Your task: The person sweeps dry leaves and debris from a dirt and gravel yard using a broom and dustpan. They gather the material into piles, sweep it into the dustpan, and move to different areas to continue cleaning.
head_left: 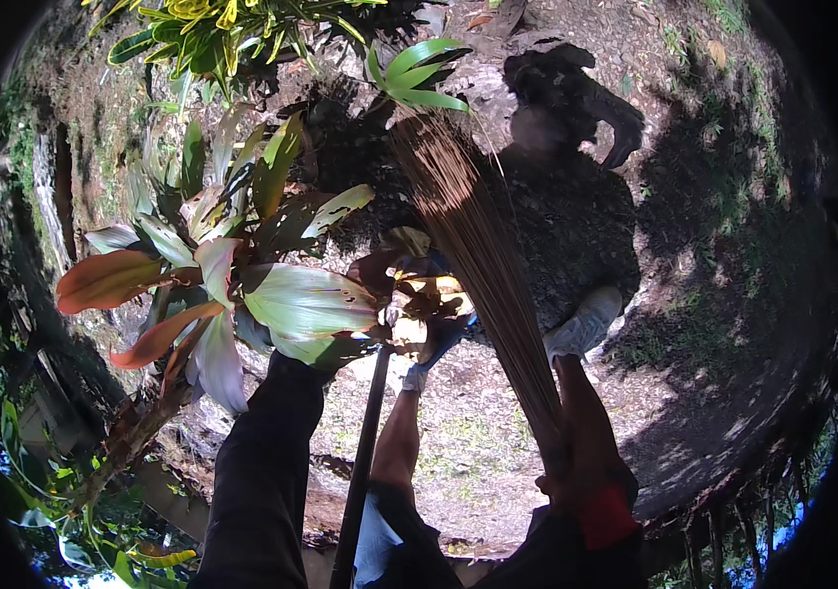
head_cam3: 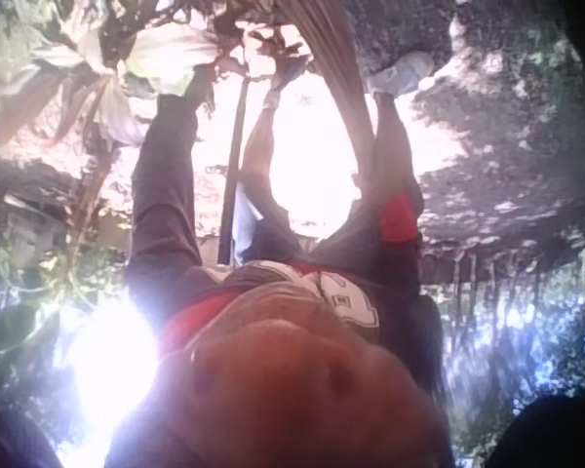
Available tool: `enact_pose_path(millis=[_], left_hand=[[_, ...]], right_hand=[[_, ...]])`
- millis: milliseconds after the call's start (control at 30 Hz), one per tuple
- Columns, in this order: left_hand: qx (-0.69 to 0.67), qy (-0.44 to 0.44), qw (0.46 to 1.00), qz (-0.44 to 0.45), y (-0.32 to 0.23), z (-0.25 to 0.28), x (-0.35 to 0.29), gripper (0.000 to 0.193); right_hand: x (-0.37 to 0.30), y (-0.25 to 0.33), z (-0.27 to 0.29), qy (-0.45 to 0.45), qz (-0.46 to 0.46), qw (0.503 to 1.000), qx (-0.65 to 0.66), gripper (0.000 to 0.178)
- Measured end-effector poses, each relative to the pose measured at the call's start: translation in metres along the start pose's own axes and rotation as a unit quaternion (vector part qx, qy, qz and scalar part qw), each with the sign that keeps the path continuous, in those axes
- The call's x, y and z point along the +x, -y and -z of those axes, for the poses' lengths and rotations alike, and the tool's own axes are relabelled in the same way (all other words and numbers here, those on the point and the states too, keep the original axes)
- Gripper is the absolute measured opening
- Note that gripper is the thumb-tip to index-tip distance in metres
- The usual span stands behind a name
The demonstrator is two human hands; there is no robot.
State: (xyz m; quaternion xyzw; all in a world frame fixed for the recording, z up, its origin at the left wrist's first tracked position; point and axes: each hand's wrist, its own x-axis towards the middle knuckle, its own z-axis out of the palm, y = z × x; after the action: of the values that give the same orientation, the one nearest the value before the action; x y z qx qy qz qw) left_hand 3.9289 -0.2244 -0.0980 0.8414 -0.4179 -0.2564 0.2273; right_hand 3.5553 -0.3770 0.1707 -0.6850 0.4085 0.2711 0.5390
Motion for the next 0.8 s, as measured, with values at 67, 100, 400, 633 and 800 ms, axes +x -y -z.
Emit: enact_pose_path(millis=[67,100,400,633,800], left_hand=[[0.054,-0.007,0.997,0.058,0.034,0.000,0.021,0.040],[0.092,0.002,0.992,0.083,0.046,-0.003,0.024,0.040],[0.240,0.054,0.952,0.180,0.128,-0.033,0.040,0.040],[0.214,0.064,0.960,0.168,0.128,-0.036,0.016,0.040],[0.155,0.081,0.975,0.137,0.091,-0.019,-0.036,0.041]], right_hand=[[-0.003,-0.006,0.003,-0.024,0.028,0.999,-0.016,0.073],[-0.005,-0.007,0.005,-0.036,0.043,0.998,-0.025,0.075],[-0.006,0.002,0.029,0.050,-0.108,0.987,0.109,0.085],[0.004,0.010,0.028,0.054,-0.052,0.996,0.038,0.086],[0.009,0.023,0.034,0.040,-0.021,0.999,0.007,0.085]])
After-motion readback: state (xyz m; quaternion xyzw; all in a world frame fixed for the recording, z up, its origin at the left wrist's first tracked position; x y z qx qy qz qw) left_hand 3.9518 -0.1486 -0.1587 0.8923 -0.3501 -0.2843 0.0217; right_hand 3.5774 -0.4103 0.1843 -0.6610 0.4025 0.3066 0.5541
